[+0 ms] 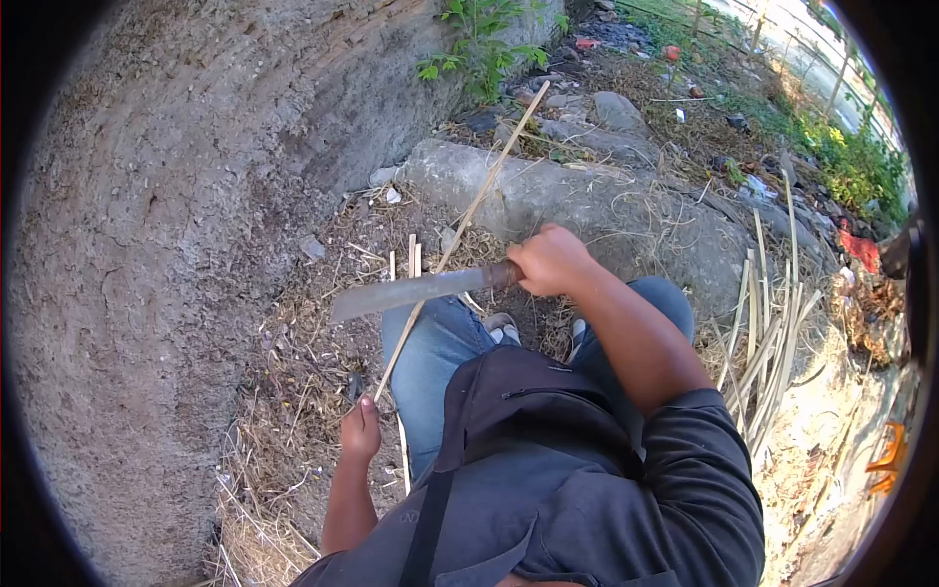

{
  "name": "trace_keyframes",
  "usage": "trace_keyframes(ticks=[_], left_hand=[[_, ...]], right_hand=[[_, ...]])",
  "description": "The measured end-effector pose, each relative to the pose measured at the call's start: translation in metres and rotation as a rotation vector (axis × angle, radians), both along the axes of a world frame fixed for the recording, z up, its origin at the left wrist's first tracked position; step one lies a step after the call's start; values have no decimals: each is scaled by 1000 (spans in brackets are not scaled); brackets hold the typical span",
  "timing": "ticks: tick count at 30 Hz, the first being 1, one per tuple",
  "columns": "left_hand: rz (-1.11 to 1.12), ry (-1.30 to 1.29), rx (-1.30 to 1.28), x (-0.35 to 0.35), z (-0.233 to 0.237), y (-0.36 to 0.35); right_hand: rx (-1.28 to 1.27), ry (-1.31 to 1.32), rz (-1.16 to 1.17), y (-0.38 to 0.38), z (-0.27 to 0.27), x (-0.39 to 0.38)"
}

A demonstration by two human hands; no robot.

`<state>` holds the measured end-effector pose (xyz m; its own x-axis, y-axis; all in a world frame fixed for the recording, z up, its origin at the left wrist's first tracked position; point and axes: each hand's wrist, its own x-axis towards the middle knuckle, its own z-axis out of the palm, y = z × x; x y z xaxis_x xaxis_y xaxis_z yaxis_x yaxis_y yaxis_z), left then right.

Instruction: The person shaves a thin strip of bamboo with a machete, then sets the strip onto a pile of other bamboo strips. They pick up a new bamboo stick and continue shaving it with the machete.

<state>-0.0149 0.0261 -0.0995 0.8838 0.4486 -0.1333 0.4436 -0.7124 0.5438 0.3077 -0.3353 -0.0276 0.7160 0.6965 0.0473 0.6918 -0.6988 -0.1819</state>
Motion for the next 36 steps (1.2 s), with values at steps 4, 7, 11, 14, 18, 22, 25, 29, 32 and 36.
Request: trace_keyframes(ticks=[4,7,11,14,18,22,25,29,32,36], left_hand=[[2,17,160,-17,-10,7],[-10,28,209,-9,3,21],[-56,3,173,-9,0,28],[-82,-27,113,2,6,12],[-87,-52,-21,11,11,0],[-40,-104,42,-9,2,29],[123,-12,43,-47,0,56],[132,29,38,-67,-1,57],[157,7,-70,-57,-1,53],[147,-46,-261,-37,-6,54]], right_hand=[[337,166,-594,-49,-14,52],[407,165,-806,-61,-18,62],[369,186,-740,-60,-7,42],[258,123,-419,-38,11,10],[96,-23,-45,-11,17,-6],[197,-35,-145,-21,15,8],[383,87,-617,-57,7,46],[543,228,-929,-78,-26,68],[679,391,-916,-76,-29,69],[862,449,-855,-66,-20,63]])
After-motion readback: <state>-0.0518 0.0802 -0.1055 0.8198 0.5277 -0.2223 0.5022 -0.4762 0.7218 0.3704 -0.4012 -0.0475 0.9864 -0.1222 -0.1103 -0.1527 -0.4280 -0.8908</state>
